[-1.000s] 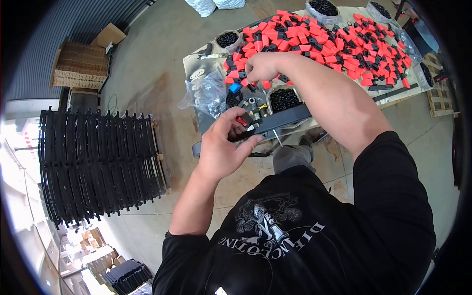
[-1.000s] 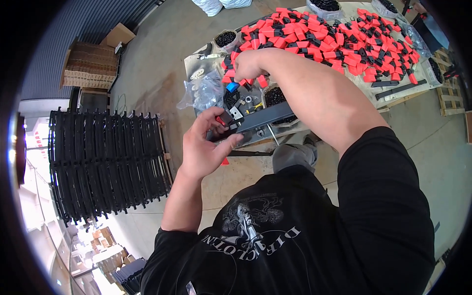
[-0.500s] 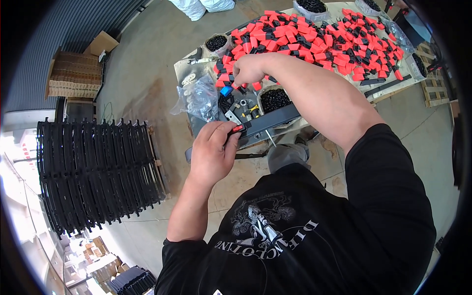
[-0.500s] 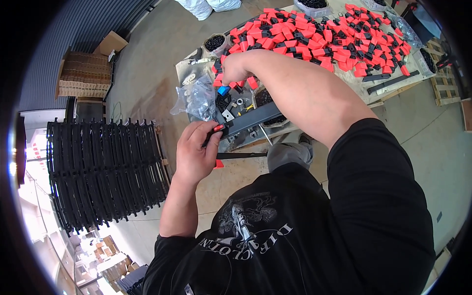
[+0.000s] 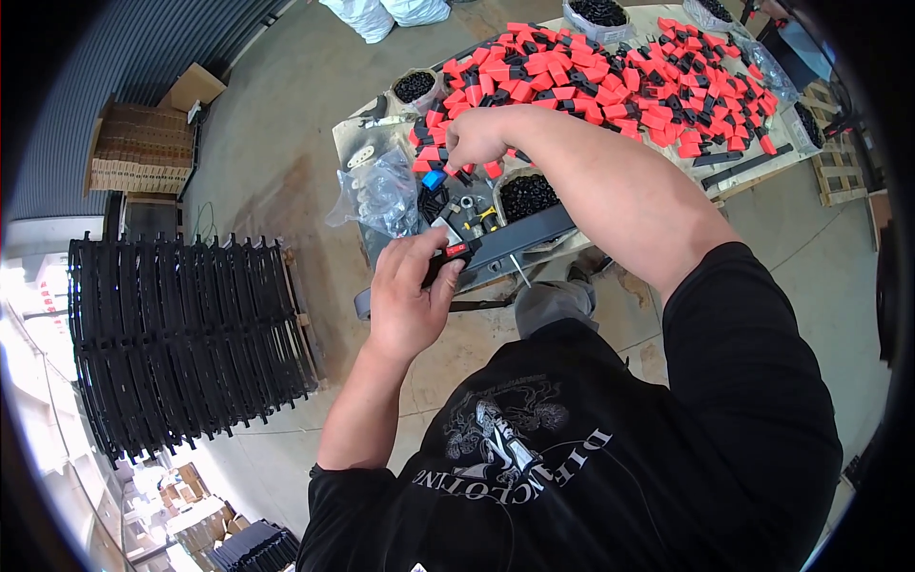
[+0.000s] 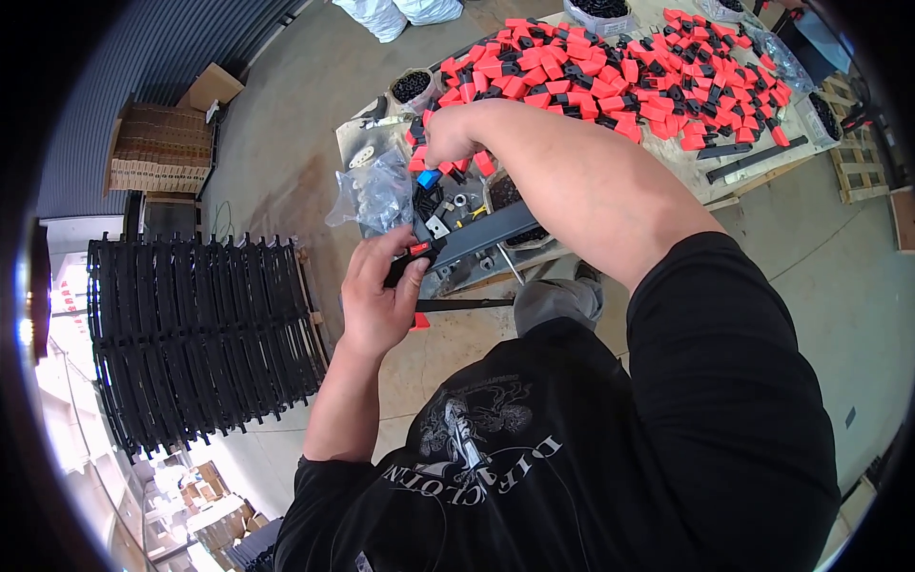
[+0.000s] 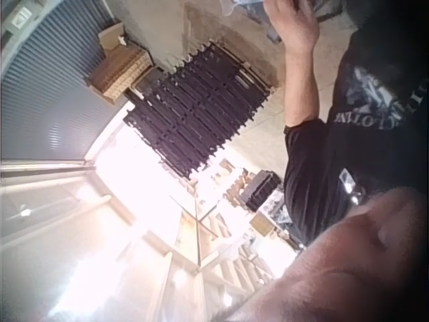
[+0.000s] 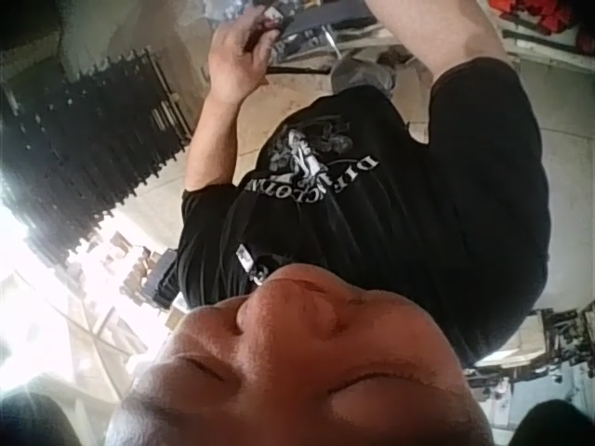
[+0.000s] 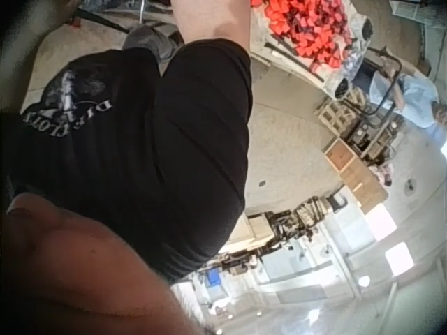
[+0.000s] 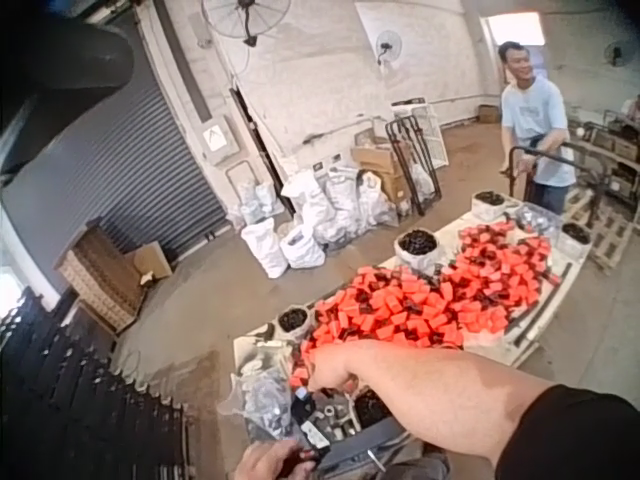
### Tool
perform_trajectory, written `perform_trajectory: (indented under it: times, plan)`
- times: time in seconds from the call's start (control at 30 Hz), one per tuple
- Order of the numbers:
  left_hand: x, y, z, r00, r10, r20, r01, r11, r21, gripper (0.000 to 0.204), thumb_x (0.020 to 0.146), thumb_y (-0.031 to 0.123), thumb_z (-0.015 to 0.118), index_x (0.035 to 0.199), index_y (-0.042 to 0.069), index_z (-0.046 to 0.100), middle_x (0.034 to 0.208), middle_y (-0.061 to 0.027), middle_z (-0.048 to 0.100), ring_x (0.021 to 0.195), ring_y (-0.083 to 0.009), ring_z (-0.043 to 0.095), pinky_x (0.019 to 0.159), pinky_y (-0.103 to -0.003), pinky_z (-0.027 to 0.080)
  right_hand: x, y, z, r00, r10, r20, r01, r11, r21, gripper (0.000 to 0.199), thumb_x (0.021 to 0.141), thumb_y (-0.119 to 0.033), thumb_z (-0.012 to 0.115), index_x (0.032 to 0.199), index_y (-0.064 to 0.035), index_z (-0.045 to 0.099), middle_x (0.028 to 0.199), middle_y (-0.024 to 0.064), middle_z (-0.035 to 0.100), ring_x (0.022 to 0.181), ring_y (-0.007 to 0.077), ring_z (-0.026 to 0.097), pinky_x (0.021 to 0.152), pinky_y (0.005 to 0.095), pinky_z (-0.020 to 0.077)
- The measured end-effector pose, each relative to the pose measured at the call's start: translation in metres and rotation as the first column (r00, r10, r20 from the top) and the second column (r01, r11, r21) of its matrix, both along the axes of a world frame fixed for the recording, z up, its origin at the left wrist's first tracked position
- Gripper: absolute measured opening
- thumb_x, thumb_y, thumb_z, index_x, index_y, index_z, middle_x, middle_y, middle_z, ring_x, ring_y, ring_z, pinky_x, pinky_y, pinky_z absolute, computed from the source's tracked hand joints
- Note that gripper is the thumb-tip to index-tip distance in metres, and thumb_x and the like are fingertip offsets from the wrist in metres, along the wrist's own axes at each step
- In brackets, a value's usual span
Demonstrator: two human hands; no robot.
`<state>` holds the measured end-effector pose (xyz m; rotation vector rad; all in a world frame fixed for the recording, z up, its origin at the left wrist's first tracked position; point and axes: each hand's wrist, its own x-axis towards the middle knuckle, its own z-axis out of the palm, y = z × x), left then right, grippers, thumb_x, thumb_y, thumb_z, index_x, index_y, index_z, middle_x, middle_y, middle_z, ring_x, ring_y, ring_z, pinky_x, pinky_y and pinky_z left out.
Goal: Assembling black metal furniture frames by attaching red and black plastic fittings and securing them with fasteners.
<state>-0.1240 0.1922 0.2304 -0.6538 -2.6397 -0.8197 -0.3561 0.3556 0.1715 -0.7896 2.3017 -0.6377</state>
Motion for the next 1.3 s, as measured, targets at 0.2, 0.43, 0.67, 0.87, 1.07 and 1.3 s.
perform_trajectory:
  times: [0.2,0.43,0.67,0.87,1.07,1.3]
  plan:
    - [0.001,-0.009,-0.014,0.987,-0.072,-0.145,0.082,0.995,0.064,0.028,0.077,-0.002,0.081,0.101,0.003,0.068,0.097,-0.0124,0.072,0.087,-0.0311,0.067,0.077,-0.039,0.054,0.005,-0.003,0.013,0.999,0.004,0.034,-0.005,1.000,0.017,0.049,0.087,-0.032,0.072,0.125,-0.0025,0.066,0.105,0.0143,0.072,0.085,0.0245,0.070,0.070,0.0391,0.0567]
    - [-0.001,-0.010,-0.016,0.983,-0.052,-0.175,0.070,0.993,0.094,0.025,0.076,-0.001,0.083,0.092,0.003,0.064,0.093,-0.0134,0.073,0.084,-0.0306,0.069,0.074,-0.038,0.055,0.000,-0.002,0.005,1.000,-0.002,0.027,0.001,1.000,0.013,0.048,0.088,-0.032,0.072,0.125,-0.0026,0.066,0.106,0.0146,0.071,0.083,0.0244,0.070,0.068,0.0390,0.0566]
    - [0.008,0.002,0.005,0.990,0.091,0.110,-0.114,0.966,0.232,0.023,0.078,0.000,0.082,0.098,0.002,0.070,0.094,-0.0126,0.073,0.088,-0.0285,0.069,0.078,-0.038,0.056,0.004,0.000,0.012,0.997,-0.021,0.074,0.020,1.000,0.013,0.048,0.089,-0.031,0.073,0.124,-0.0002,0.065,0.105,0.0147,0.071,0.081,0.0241,0.069,0.067,0.0392,0.0564]
    - [-0.004,-0.011,0.004,0.992,-0.121,-0.026,0.123,0.988,0.092,0.016,0.081,-0.006,0.078,0.095,0.000,0.072,0.096,-0.0127,0.074,0.091,-0.0260,0.071,0.079,-0.034,0.056,-0.001,-0.001,0.005,0.998,-0.017,0.063,0.015,1.000,0.019,0.048,0.088,-0.033,0.073,0.124,-0.0013,0.067,0.110,0.0158,0.072,0.092,0.0254,0.070,0.077,0.0393,0.0564]
    - [-0.005,-0.012,0.003,0.995,-0.096,0.019,0.092,0.987,0.131,0.016,0.079,-0.002,0.080,0.093,0.002,0.073,0.095,-0.0108,0.074,0.088,-0.0266,0.070,0.078,-0.035,0.056,0.000,-0.002,0.007,0.998,-0.020,0.060,0.019,1.000,0.021,0.049,0.087,-0.034,0.074,0.124,-0.0022,0.067,0.115,0.0162,0.072,0.105,0.0269,0.069,0.088,0.0395,0.0546]
    - [-0.004,-0.016,-0.006,0.995,-0.077,0.059,0.062,0.975,0.214,0.017,0.081,0.002,0.081,0.096,0.002,0.073,0.095,-0.0113,0.074,0.087,-0.0255,0.070,0.080,-0.034,0.055,0.000,0.000,0.006,0.999,-0.014,0.039,0.014,1.000,0.011,0.048,0.086,-0.034,0.075,0.121,-0.0026,0.069,0.115,0.0160,0.072,0.105,0.0266,0.069,0.087,0.0394,0.0548]
